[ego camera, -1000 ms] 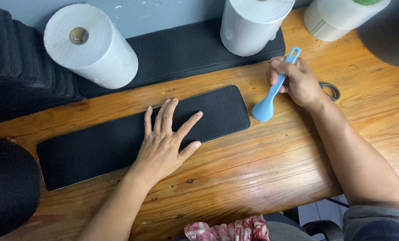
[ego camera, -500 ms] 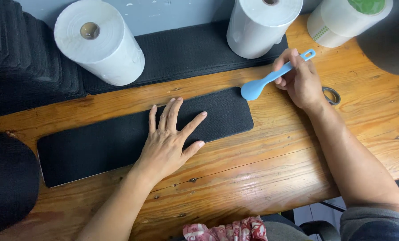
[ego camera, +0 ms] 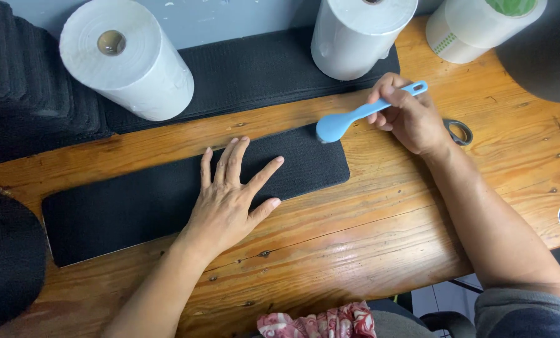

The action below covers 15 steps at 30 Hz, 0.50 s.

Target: Spreading adhesive onto a black material strip using a blue spatula

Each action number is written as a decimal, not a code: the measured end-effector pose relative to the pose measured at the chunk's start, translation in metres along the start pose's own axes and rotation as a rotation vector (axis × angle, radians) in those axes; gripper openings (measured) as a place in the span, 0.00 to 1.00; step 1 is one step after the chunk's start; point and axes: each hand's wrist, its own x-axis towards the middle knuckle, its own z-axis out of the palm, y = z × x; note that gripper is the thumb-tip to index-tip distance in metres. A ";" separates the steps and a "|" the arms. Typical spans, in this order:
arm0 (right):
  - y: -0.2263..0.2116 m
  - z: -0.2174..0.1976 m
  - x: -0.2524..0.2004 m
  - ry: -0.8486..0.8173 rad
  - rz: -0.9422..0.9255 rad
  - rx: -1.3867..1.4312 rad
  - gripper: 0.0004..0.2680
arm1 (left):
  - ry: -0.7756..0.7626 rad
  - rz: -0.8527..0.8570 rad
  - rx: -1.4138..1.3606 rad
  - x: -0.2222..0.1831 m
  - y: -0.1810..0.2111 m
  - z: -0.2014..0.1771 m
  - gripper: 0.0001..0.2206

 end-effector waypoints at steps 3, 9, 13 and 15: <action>-0.004 0.008 -0.004 -0.085 0.052 -0.164 0.09 | -0.005 0.000 -0.001 0.001 0.000 -0.001 0.30; -0.003 0.003 -0.003 -0.081 0.071 -0.143 0.11 | -0.008 0.004 0.009 0.001 0.003 -0.003 0.30; -0.008 0.005 -0.008 -0.113 0.103 -0.160 0.10 | -0.019 -0.001 0.004 0.001 0.003 -0.003 0.30; -0.014 0.003 -0.011 -0.303 0.193 -0.299 0.11 | -0.012 0.002 0.017 0.001 0.003 -0.003 0.30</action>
